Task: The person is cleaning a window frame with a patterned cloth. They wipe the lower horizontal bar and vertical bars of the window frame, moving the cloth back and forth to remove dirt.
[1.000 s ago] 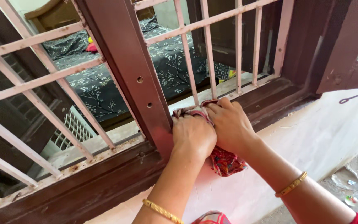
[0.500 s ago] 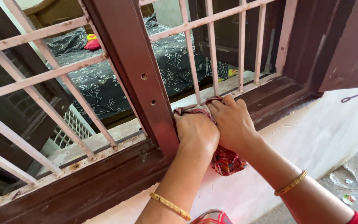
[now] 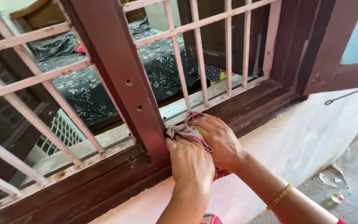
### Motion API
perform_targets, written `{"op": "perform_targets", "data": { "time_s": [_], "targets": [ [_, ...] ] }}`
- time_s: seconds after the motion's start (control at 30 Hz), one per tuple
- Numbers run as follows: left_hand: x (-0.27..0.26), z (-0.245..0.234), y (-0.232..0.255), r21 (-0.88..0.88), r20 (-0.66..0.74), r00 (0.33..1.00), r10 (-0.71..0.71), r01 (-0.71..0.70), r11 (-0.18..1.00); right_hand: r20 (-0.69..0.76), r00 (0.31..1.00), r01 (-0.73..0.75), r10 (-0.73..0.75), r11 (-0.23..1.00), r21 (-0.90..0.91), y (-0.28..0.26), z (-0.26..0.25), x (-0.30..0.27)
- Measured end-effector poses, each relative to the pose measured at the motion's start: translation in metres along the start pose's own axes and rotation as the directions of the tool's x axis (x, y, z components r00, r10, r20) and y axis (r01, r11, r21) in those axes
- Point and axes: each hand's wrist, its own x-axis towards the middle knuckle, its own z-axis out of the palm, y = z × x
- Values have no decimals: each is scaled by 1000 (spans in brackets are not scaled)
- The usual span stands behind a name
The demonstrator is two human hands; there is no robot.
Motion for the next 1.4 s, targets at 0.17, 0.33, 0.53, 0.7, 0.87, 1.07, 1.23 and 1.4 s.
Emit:
{"op": "perform_targets", "data": {
  "time_s": [0.17, 0.33, 0.53, 0.7, 0.87, 1.07, 1.23, 1.4],
  "targets": [
    [7, -1, 4, -219, 164, 986, 21, 15, 976, 39, 999, 32, -30, 999, -39, 15, -13, 6],
    [17, 8, 28, -477, -102, 994, -45, -9, 879, 22, 1000, -14, 17, 989, -145, 56, -29, -8],
    [64, 12, 83, -752, -202, 979, 19, -168, 637, -4, 987, -146, 158, 904, -401, 124, -68, -40],
    [92, 16, 114, -710, -241, 960, 141, -274, 649, -103, 956, -288, 276, 795, -535, 150, -92, -56],
    [90, 26, 124, -559, -273, 952, 139, -275, 783, -301, 909, -415, 288, 681, -603, 139, -71, -71],
    [75, 27, 118, -486, -234, 956, 177, -273, 830, -353, 847, -532, 398, 640, -554, 132, -64, -68],
    [37, 31, 78, -506, -148, 969, 197, -245, 827, -395, 875, -445, 281, 787, -428, 96, -32, -57],
    [-4, 27, 15, -416, -282, 959, 18, -139, 899, -392, 877, -366, 278, 915, -168, 28, 4, -38]
  ]
}}
